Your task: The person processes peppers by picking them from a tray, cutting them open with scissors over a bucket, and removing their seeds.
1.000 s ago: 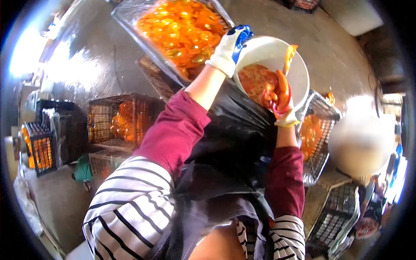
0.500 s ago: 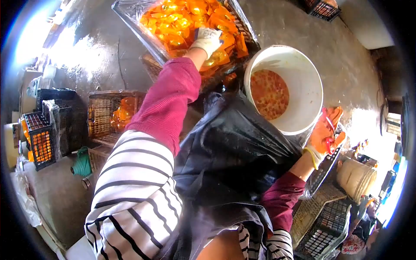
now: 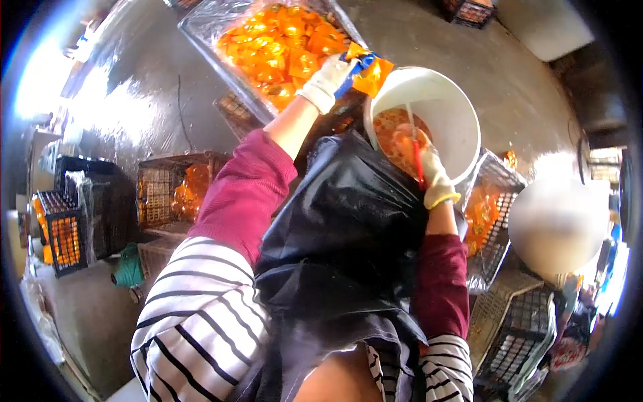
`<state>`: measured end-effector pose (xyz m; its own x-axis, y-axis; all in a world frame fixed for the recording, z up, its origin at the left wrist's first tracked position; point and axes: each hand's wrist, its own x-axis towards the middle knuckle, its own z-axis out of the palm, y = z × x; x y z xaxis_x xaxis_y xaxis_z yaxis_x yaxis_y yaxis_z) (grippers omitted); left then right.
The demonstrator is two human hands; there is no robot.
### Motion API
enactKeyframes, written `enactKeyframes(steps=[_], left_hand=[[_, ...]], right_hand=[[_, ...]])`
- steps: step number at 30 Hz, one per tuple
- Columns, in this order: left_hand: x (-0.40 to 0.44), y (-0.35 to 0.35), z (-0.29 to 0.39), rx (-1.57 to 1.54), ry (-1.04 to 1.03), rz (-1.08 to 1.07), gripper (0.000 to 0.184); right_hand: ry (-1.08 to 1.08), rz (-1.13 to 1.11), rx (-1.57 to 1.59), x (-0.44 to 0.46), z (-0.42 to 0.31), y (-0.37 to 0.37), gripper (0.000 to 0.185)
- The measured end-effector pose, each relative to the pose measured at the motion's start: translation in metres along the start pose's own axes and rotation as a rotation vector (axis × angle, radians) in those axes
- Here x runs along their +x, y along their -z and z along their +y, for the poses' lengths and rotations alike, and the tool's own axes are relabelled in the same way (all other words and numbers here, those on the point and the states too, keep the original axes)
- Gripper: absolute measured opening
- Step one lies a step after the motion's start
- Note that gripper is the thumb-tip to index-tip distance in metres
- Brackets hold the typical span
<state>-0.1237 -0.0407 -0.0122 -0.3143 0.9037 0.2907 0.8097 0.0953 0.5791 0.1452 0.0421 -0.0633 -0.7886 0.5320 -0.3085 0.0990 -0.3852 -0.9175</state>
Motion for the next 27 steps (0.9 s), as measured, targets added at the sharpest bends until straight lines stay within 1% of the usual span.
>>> enactKeyframes(steps=[1,2,3,4,5,6,8,9,11,12,13,14,16,19,20,22,23,25,26,27], left_hand=[[0.002,0.003,0.035,-0.365,0.206,-0.057,0.027],[0.002,-0.011,0.04,-0.687,0.154,-0.008,0.027],[0.007,-0.021,0.039,-0.585,0.019,-0.043,0.031],[0.01,-0.031,0.038,-0.504,0.031,-0.077,0.03],[0.009,-0.027,0.049,-0.396,-0.035,-0.105,0.031],[0.009,-0.02,0.061,-0.285,-0.1,-0.13,0.031],[0.014,-0.017,0.067,-0.28,-0.12,-0.226,0.033],[0.015,-0.015,0.07,-0.276,-0.128,-0.273,0.034],[0.006,-0.017,0.089,-0.732,0.079,-0.098,0.033],[0.007,-0.023,0.092,-1.061,0.224,-0.114,0.036],[0.008,-0.029,0.095,-1.389,0.384,-0.083,0.04],[0.012,-0.03,0.099,-1.816,0.596,-0.164,0.047],[-0.002,-0.031,0.108,-0.962,0.448,-0.269,0.048],[-0.004,-0.066,0.1,-0.543,0.05,0.019,0.033],[-0.003,-0.069,0.102,-0.337,0.045,0.029,0.03],[0.006,-0.114,0.065,-0.319,-0.036,0.108,0.029],[0.008,-0.116,0.07,-0.533,0.146,0.074,0.029],[0.005,-0.115,0.074,-0.747,0.363,0.063,0.036],[0.003,-0.098,0.089,-0.701,0.443,-0.006,0.037],[0.002,-0.081,0.105,-0.655,0.523,-0.076,0.038]], right_hand=[[0.07,0.039,-0.282,-0.01,-0.009,-0.002,0.035],[0.131,0.077,-0.567,-0.026,-0.037,-0.02,0.035],[0.152,0.052,-0.424,-0.029,-0.036,-0.019,0.035],[0.174,0.023,-0.28,-0.027,-0.032,-0.016,0.035],[0.196,-0.011,-0.135,-0.027,-0.031,-0.014,0.035],[0.148,-0.007,-0.056,-0.028,-0.031,-0.013,0.035],[0.051,-0.008,0.104,-0.03,-0.03,-0.012,0.035],[0.028,-0.04,0.086,-0.031,-0.031,-0.007,0.036],[-0.021,-0.105,0.053,-0.033,-0.035,0.004,0.04],[-0.029,-0.06,0.009,-0.034,-0.037,0.004,0.039],[-0.035,-0.012,-0.036,-0.035,-0.04,0.004,0.038],[-0.042,0.037,-0.082,-0.034,-0.042,0.004,0.038],[0.041,0.103,-0.03,-0.028,-0.037,0.0,0.035],[0.123,0.149,-0.037,-0.017,-0.029,0.0,0.032],[0.148,0.157,-0.052,-0.014,-0.027,0.001,0.031],[0.093,0.127,0.102,-0.012,-0.02,0.009,0.031],[0.067,0.111,0.178,-0.014,-0.024,0.008,0.03],[0.045,0.159,0.047,-0.021,-0.028,0.004,0.029],[0.035,0.182,-0.019,-0.024,-0.032,0.0,0.029],[0.086,0.214,-0.087,-0.018,-0.025,0.003,0.029]])
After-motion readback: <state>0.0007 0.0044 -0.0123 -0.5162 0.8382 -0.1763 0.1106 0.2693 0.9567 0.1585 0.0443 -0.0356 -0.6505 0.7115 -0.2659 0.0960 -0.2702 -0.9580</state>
